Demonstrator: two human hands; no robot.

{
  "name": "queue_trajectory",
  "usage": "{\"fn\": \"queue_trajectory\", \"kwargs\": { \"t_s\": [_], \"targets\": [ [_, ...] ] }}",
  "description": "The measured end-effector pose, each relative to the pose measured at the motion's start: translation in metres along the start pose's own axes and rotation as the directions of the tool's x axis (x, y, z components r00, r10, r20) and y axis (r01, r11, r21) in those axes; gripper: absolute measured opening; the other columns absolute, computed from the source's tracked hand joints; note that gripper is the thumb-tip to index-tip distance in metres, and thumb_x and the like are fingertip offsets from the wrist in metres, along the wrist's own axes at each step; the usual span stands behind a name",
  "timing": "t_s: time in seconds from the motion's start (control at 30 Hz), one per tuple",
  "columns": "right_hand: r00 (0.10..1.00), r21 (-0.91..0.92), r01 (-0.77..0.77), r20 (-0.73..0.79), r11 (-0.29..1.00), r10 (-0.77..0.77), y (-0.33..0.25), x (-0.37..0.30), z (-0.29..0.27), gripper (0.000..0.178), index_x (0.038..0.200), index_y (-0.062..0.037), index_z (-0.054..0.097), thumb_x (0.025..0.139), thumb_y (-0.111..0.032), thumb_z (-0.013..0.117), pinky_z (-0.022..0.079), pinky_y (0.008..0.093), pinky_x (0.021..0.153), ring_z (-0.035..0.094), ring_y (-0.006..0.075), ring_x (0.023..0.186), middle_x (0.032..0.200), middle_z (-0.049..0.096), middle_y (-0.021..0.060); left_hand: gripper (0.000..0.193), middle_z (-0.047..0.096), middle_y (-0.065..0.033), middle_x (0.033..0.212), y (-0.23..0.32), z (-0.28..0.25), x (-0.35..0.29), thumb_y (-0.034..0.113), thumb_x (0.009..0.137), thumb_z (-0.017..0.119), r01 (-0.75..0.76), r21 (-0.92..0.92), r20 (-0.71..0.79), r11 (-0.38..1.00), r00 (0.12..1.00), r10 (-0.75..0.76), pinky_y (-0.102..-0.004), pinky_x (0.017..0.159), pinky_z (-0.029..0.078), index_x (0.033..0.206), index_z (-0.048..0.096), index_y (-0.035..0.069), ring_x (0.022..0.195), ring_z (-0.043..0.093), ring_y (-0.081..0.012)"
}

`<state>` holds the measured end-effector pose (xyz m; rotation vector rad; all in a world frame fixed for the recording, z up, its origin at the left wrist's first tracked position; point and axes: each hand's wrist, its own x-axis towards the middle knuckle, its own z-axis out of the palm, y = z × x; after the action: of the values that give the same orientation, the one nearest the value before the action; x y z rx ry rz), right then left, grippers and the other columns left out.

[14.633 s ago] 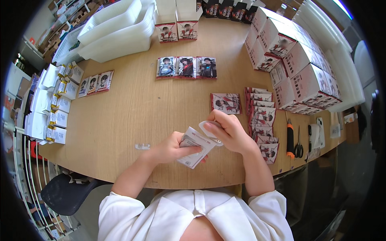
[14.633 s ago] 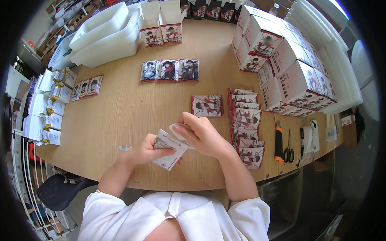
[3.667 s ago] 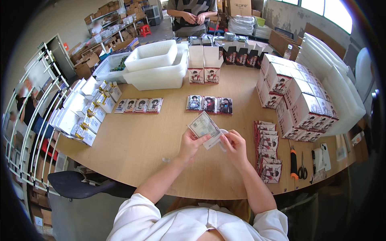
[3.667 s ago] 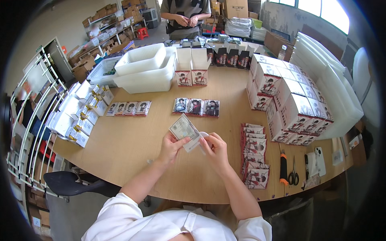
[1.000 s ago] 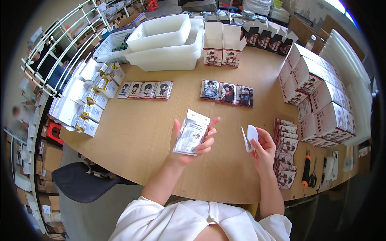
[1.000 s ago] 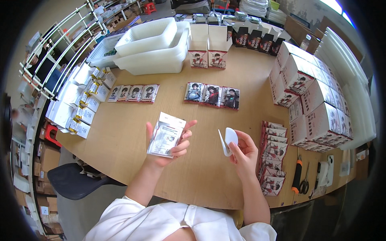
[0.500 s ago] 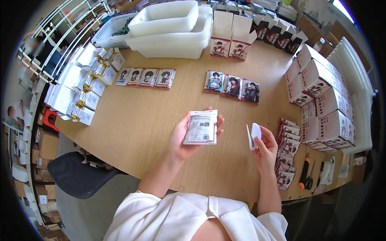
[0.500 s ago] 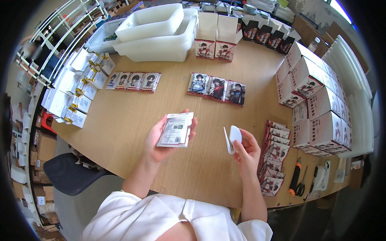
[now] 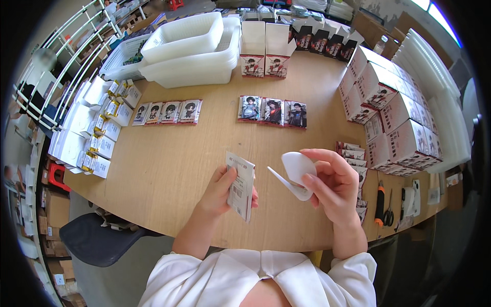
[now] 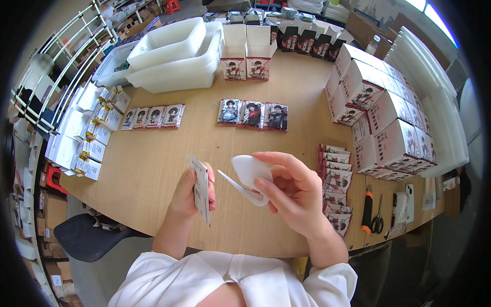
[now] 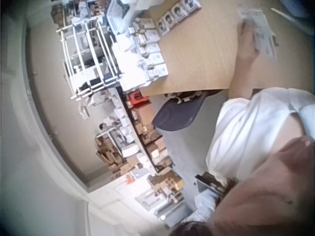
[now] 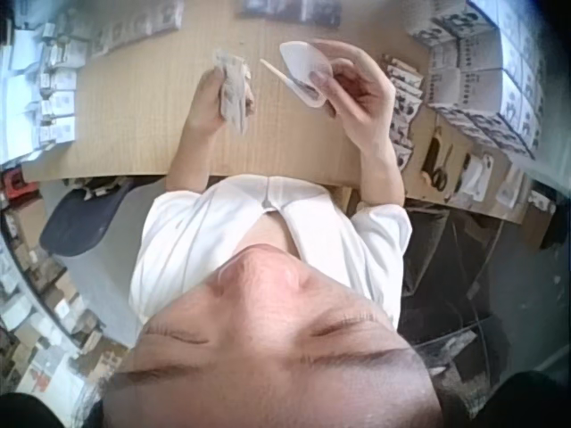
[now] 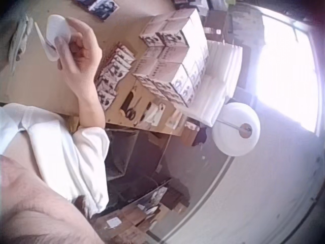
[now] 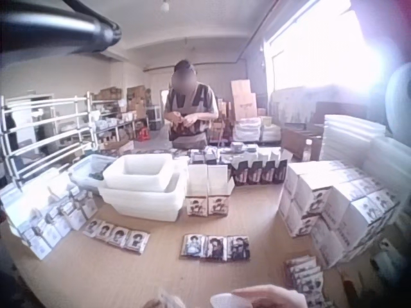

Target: The person repeatedly picks small rectangular packages from a stack, opens them, and places them into a white plastic container. The person handles each package one at a time, using both hands to open and transfer the items.

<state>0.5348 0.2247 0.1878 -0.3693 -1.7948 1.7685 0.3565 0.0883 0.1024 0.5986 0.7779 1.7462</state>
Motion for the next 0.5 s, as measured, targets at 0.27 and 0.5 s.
{"fn": "queue_trajectory", "kwargs": {
  "t_s": [0.27, 0.5],
  "targets": [
    [0.998, -0.098, 0.001, 0.07, 0.995, 0.006, -0.006, 0.002, 0.005, 0.032, 0.117, -0.0016, 0.056, 0.087, 0.005, 0.058, 0.035, 0.0153, 0.042, 0.051, 0.0, 0.051, 0.069, 0.062, 0.0009, 0.048, 0.061, -0.0106, 0.059, -0.004, 0.001, 0.002, 0.049, 0.096, 0.042, -0.019, -0.016, 0.04, 1.0, 0.999, 0.02, -0.0251, 0.037, 0.047, 0.097, 0.043, 0.001, 0.042, 0.059, -0.0168],
    [0.996, -0.129, 0.018, 0.084, 0.992, -0.007, -0.006, 0.005, 0.004, 0.032, 0.116, -0.0019, 0.056, 0.086, 0.005, 0.059, 0.038, 0.0167, 0.042, 0.051, 0.0015, 0.05, 0.068, 0.062, 0.0014, 0.044, 0.062, -0.0136, 0.063, -0.006, -0.004, 0.003, 0.044, 0.097, 0.041, -0.017, -0.068, 0.103, 0.998, 0.994, 0.024, -0.0299, 0.042, 0.052, 0.1, 0.043, 0.0, 0.049, 0.062, -0.0205]
  ]
}}
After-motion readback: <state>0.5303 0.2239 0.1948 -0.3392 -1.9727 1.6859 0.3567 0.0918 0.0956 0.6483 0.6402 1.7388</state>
